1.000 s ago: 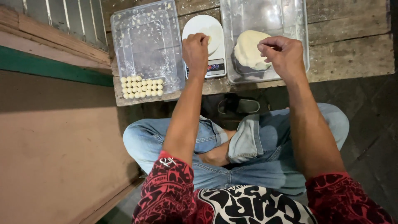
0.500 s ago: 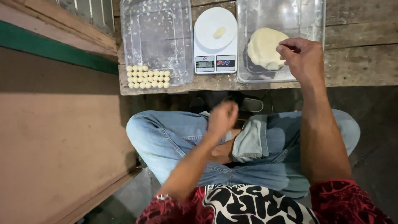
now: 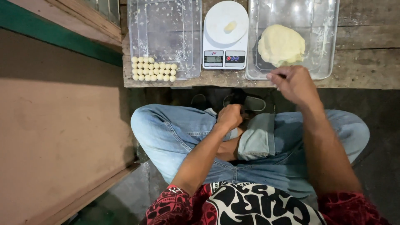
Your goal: A person portions dough by pinching off small pieces, weighing them on a digital scale, rolling them into balls, and placing them in a tray.
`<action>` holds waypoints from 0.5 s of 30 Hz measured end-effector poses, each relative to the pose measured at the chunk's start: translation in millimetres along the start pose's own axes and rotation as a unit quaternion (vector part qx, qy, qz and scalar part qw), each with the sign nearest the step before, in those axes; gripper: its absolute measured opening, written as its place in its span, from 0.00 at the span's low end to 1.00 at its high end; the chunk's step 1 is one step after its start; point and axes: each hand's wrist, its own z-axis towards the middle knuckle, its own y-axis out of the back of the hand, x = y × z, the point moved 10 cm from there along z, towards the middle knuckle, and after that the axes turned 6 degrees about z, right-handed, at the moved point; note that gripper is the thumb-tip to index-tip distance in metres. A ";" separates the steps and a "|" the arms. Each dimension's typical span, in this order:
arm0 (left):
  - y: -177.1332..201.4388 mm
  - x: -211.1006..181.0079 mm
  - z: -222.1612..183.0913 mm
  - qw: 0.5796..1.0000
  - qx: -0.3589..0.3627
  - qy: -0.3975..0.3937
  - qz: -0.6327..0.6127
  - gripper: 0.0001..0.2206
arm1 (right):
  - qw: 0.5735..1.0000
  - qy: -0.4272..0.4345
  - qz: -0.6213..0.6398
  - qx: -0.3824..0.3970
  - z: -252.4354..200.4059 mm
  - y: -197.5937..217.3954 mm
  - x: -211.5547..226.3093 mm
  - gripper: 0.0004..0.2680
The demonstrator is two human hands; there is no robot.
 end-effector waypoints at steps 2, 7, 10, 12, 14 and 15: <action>11.9 -5.2 -8.5 1.000 0.004 0.005 0.000 0.14 | 1.000 0.006 -0.011 0.020 0.7 -16.6 -6.6 0.09; 36.4 -6.5 -9.1 0.995 -0.077 -0.018 -0.052 0.14 | 0.999 0.017 -0.034 0.021 1.0 -35.3 7.5 0.08; 80.3 -7.5 -13.2 0.925 -0.355 -0.059 -0.120 0.08 | 0.999 0.036 -0.032 -0.011 16.8 -34.8 -11.9 0.09; 128.7 -14.7 -20.2 0.894 -0.419 -0.068 -0.142 0.08 | 0.999 0.037 -0.034 -0.010 24.2 -35.2 -16.1 0.09; 181.7 -23.2 -26.7 0.857 -0.483 -0.079 -0.164 0.09 | 0.998 0.041 -0.038 -0.011 31.3 -34.6 -17.2 0.08; 202.7 -27.8 -19.6 0.873 -0.463 -0.056 -0.143 0.08 | 0.999 0.036 -0.031 -0.005 34.5 -36.1 -18.9 0.09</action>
